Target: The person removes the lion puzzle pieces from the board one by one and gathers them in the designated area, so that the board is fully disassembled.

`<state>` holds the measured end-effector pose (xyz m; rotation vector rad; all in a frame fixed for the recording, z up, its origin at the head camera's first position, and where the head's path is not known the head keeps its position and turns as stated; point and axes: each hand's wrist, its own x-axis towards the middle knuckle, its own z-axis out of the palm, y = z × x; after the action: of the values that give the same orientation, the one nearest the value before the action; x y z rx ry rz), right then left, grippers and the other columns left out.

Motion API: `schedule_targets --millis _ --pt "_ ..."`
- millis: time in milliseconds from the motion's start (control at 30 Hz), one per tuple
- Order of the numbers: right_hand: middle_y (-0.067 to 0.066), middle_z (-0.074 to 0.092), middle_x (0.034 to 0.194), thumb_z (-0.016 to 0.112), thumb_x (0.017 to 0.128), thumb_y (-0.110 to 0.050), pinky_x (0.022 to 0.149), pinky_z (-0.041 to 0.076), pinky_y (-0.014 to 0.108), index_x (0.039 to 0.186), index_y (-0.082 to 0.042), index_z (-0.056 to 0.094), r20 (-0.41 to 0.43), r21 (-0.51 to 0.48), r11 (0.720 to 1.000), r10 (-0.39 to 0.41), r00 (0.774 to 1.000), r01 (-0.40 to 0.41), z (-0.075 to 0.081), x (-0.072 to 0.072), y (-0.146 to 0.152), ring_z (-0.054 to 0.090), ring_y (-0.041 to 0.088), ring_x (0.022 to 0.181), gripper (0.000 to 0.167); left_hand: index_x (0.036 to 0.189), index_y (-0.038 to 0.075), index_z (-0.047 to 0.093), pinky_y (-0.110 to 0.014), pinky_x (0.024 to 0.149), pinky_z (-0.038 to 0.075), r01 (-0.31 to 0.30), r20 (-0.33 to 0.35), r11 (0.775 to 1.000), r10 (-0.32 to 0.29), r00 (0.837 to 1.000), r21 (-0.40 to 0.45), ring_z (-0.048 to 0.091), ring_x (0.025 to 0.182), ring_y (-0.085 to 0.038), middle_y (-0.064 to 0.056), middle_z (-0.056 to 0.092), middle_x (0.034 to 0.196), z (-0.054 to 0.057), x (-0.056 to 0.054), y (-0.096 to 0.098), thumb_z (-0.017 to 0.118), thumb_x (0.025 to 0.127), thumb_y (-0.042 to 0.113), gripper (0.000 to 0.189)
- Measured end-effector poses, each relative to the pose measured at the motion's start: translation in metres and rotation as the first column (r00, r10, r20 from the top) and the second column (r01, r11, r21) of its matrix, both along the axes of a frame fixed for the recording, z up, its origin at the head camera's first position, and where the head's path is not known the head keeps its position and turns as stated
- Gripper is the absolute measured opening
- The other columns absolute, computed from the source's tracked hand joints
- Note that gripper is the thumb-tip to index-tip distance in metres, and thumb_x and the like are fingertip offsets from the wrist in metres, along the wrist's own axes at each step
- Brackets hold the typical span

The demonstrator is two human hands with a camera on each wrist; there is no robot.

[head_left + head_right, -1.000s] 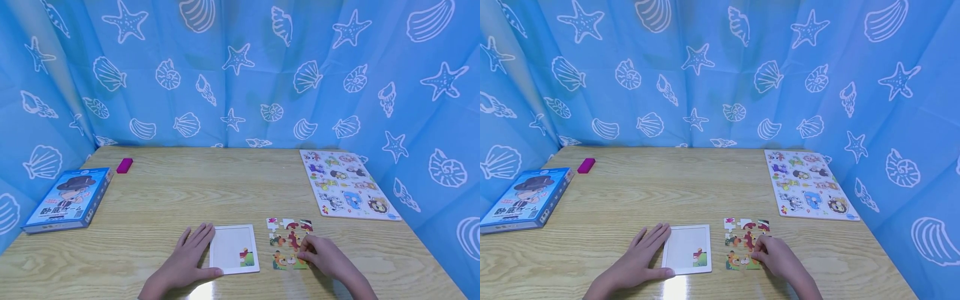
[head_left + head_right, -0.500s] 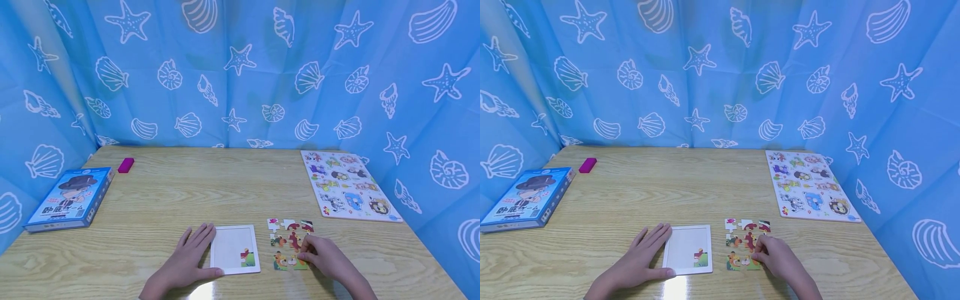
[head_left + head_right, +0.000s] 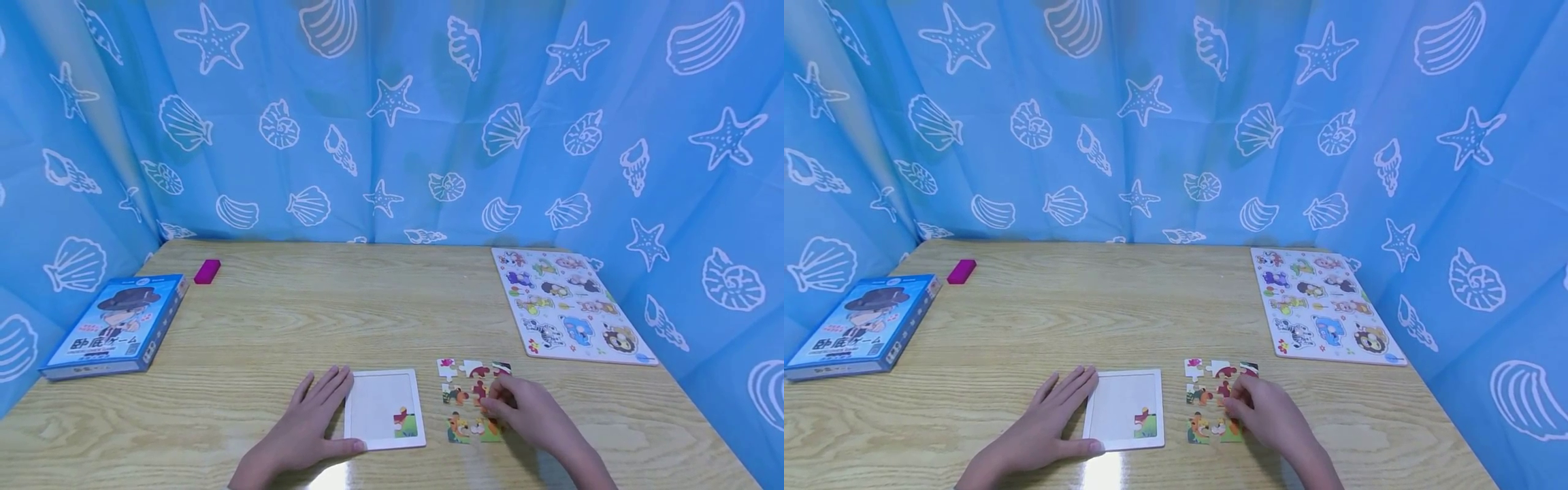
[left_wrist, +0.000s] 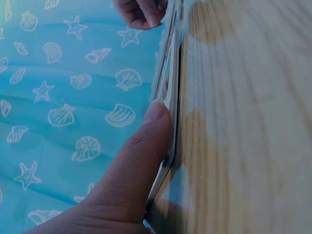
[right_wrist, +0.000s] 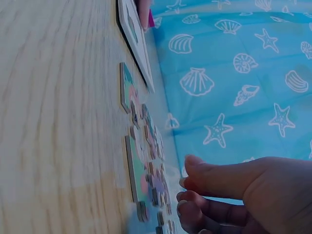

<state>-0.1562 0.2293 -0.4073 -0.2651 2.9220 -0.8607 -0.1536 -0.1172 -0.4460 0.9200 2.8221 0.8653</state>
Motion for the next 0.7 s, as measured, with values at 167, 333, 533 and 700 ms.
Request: schedule_targets --millis 167,333,533,700 --pt "-0.007 0.051 0.065 0.069 0.088 -0.019 0.053 0.039 0.025 0.078 -0.016 0.059 -0.005 -0.018 0.999 -0.029 1.0 0.029 0.0 -0.001 -0.007 0.045 0.011 0.06 0.014 0.147 -0.003 0.027 -0.057 0.109 0.0 0.0 0.004 1.0 0.0 1.0 0.003 0.013 0.141 -0.032 -0.018 0.022 0.153 0.0 0.0 0.0 0.057 0.082 0.065 0.098" --pt "-0.009 0.053 0.069 0.068 0.088 -0.018 0.056 0.041 0.024 0.08 -0.015 0.062 -0.053 -0.028 0.999 0.035 0.998 -0.036 -0.002 -0.002 -0.013 0.046 0.009 0.062 0.011 0.147 -0.003 0.027 -0.057 0.109 0.0 0.003 0.006 1.0 -0.003 1.0 0.005 0.013 0.141 -0.033 -0.018 0.022 0.153 0.0 0.0 0.0 0.058 0.082 0.064 0.098" --pt "-0.011 0.052 0.068 0.068 0.089 -0.02 0.055 0.041 0.023 0.08 -0.017 0.06 -0.073 -0.046 0.991 0.123 0.99 -0.126 -0.004 -0.005 -0.029 0.045 0.005 0.061 0.012 0.147 -0.003 0.028 -0.057 0.109 0.001 -0.002 -0.005 1.0 0.002 1.0 0.004 0.014 0.141 -0.033 -0.018 0.023 0.153 -0.001 0.0 0.0 0.058 0.082 0.065 0.098" --pt "-0.01 0.05 0.066 0.066 0.09 -0.019 0.051 0.04 0.024 0.084 -0.016 0.061 -0.024 -0.071 0.981 0.181 0.983 -0.183 -0.003 -0.006 -0.046 0.045 0.007 0.059 0.008 0.147 -0.002 0.027 -0.057 0.109 0.001 -0.002 -0.008 1.0 0.002 1.0 0.006 0.013 0.141 -0.033 -0.017 0.023 0.153 -0.002 0.0 -0.001 0.057 0.082 0.065 0.098"
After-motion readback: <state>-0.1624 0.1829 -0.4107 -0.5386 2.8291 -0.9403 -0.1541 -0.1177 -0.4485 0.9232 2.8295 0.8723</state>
